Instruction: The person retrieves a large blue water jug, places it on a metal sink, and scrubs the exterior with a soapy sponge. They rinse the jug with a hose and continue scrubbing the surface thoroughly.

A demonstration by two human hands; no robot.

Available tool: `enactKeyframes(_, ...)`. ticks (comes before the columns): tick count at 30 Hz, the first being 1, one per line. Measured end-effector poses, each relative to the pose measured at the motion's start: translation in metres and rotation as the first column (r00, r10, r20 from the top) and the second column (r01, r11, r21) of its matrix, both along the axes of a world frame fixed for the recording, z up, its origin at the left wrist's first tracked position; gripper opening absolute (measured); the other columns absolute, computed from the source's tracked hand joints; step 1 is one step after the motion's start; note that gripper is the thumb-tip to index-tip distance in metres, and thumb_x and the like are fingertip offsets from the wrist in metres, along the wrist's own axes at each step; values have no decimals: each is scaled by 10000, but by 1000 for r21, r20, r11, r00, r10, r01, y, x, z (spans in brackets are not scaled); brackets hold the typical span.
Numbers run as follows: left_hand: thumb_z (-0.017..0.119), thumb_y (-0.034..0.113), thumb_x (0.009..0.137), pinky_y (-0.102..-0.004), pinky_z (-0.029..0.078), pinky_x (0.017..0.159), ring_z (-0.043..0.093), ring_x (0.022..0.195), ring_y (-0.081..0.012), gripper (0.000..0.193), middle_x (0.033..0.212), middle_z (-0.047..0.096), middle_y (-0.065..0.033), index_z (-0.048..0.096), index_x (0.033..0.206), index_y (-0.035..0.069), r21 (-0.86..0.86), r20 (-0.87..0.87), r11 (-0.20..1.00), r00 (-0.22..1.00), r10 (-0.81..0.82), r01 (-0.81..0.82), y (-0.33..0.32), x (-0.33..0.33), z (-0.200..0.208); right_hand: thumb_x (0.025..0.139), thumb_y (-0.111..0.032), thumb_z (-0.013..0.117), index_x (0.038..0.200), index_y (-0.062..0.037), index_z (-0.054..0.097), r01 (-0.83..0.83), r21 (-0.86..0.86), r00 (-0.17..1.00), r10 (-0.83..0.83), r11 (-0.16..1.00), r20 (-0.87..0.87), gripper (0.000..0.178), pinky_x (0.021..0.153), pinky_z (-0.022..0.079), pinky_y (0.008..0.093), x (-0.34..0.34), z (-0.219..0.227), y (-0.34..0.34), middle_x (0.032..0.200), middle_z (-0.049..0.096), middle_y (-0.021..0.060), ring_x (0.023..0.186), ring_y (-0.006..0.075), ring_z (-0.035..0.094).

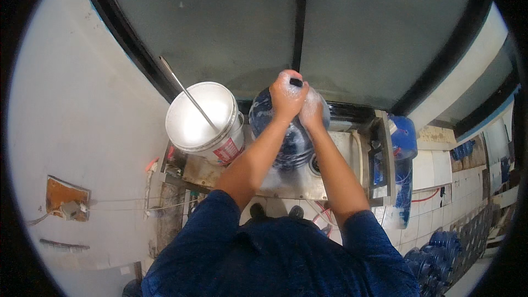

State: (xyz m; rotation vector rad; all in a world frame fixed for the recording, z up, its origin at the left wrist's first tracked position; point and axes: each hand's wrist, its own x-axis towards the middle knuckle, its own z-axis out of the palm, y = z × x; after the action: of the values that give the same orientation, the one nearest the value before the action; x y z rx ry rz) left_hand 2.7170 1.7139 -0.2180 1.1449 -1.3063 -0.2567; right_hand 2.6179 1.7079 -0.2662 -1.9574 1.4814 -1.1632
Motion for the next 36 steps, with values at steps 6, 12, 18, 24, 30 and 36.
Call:
enactKeyframes(6,862,157,696,-389,532,837,704,887,-329,319,935,724,-132,684,938,50,114,-152,990,983,103,-86,14,8,8,970,-137,515,1222,-2,607,83,-174,963,-34,981,267,301,1000,467,454,34,-6,49,1199,643,228,1144,400,605)
enactKeyframes(12,827,272,745,-401,539,827,713,909,-337,366,954,727,-169,700,1001,44,328,346,904,856,-384,273,8,63,31,862,-97,560,1219,100,585,10,-394,944,-138,919,-298,409,1041,436,545,-25,-37,50,1252,603,318,1189,484,559)
enactKeyframes(18,798,343,764,-487,546,812,694,915,-453,457,931,711,-272,679,1047,4,465,467,875,803,-371,134,7,55,48,887,-145,577,1212,54,609,47,-46,942,-60,998,-330,383,1044,436,534,-14,-19,-14,1278,607,296,1205,466,557)
enactKeyframes(24,768,395,794,-526,545,843,682,945,-478,507,956,706,-288,649,1090,1,471,525,877,767,-368,98,16,50,48,983,-143,510,1378,36,553,55,-444,972,-150,894,-181,436,1107,406,497,12,-34,117,1356,589,256,1278,429,542)
enactKeyframes(30,769,432,818,-550,537,853,667,949,-514,561,983,691,-321,620,1145,2,505,562,857,716,-414,99,14,55,51,884,-145,619,1363,-9,590,-390,-250,880,279,886,-385,499,1182,326,507,44,-22,123,1454,541,223,1383,396,477)
enactKeyframes(36,765,439,824,-544,531,879,660,989,-521,574,1014,689,-328,614,1178,13,506,552,849,700,-453,151,9,61,49,960,-314,528,1313,5,605,-377,70,692,331,924,-641,482,1186,285,482,172,-80,20,1400,554,232,1395,363,431)
